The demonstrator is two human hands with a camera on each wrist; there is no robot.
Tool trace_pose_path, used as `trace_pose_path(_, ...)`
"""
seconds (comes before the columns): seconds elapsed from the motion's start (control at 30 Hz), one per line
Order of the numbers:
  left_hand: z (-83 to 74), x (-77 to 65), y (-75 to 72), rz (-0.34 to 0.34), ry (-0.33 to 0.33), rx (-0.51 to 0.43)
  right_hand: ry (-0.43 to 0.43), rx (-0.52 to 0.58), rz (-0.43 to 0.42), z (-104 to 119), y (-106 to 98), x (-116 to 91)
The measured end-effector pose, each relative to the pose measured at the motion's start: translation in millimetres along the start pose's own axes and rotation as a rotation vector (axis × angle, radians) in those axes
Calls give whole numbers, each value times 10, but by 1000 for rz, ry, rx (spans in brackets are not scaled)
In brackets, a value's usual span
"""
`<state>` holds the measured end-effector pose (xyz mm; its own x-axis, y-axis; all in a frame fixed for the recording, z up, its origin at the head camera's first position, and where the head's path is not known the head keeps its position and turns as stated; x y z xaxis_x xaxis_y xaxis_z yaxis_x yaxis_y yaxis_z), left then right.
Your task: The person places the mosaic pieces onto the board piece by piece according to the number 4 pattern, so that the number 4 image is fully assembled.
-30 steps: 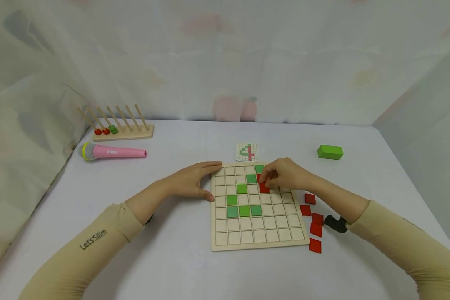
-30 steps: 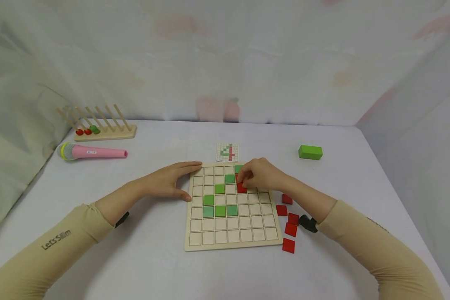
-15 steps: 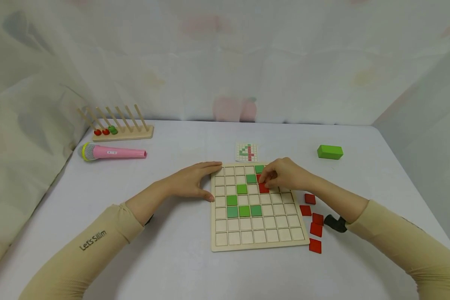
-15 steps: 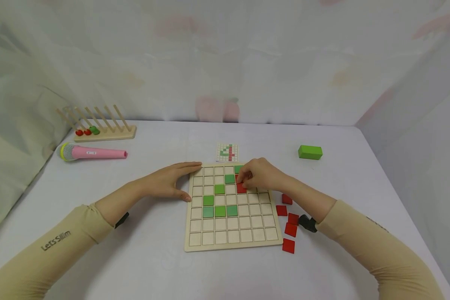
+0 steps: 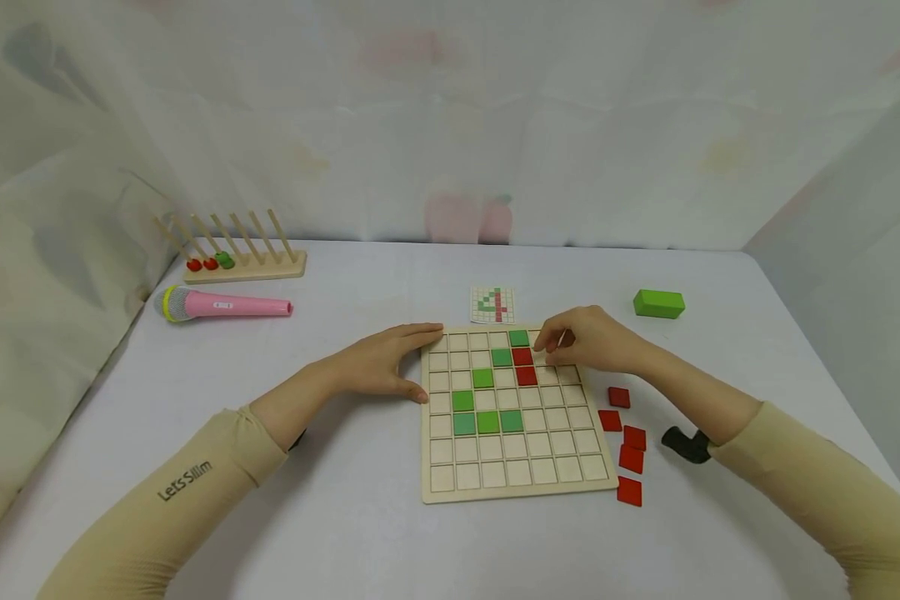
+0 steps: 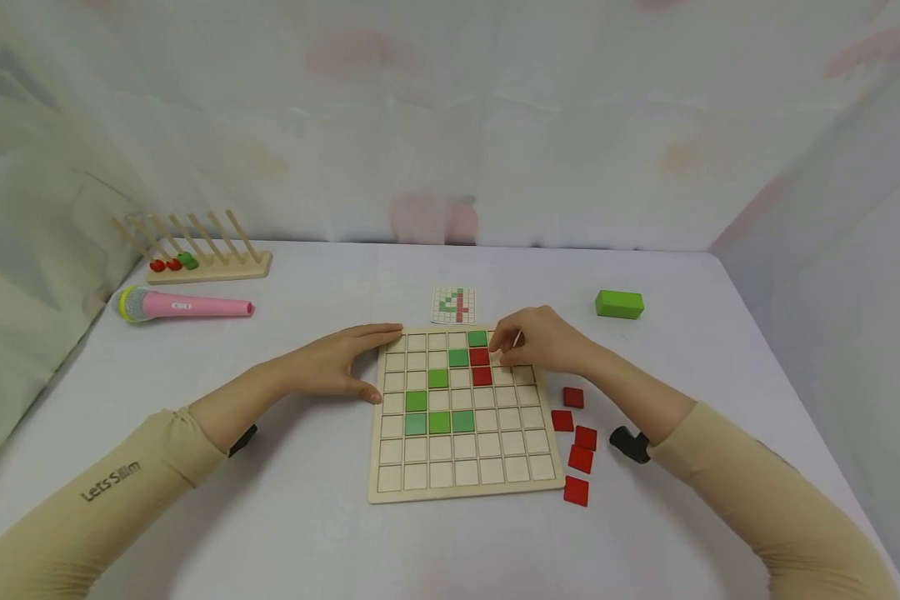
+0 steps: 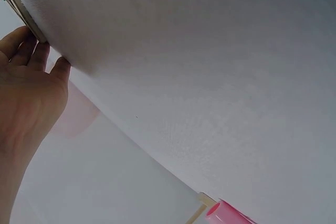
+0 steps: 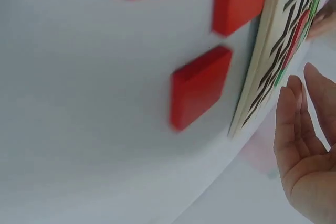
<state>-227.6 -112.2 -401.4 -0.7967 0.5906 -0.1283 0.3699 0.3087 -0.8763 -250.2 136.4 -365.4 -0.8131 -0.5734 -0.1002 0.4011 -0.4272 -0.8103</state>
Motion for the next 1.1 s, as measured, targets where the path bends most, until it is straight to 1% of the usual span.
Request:
trace_pose_path(0.2, 9, 6, 8, 2, 1, 0, 9, 5, 8, -187, -104, -100)
trace_pose_path(0.37, 25, 16, 11, 8, -5, -3, 8, 26, 37, -357, -146, -202)
trace_pose_path(0.47, 26, 14, 9, 7, -4, -2, 14, 58, 72, -449, -162, -266)
trace_pose_path(0.73, 26, 19, 17, 5, 2, -8, 48, 129, 202, -638, -169, -467)
trace_pose_path(0.9, 33, 21, 17, 2, 0, 3, 52, 168, 241, -709, -162, -561)
trace_pose_path(1.1, 24, 17, 16, -2, 10, -1, 64, 202, 287, -765, -97, -619)
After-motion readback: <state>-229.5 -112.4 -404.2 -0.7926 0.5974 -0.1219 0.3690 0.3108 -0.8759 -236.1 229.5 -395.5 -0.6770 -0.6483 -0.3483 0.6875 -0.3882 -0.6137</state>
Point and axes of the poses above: each hand's wrist, its own x-axis towards the middle knuckle, its own y-axis out of the palm, z = x × y, the point moved 8 cm from there along x, towards the middle knuckle, and after that the axes turned 5 degrees about -z, right-handed, at the moved point
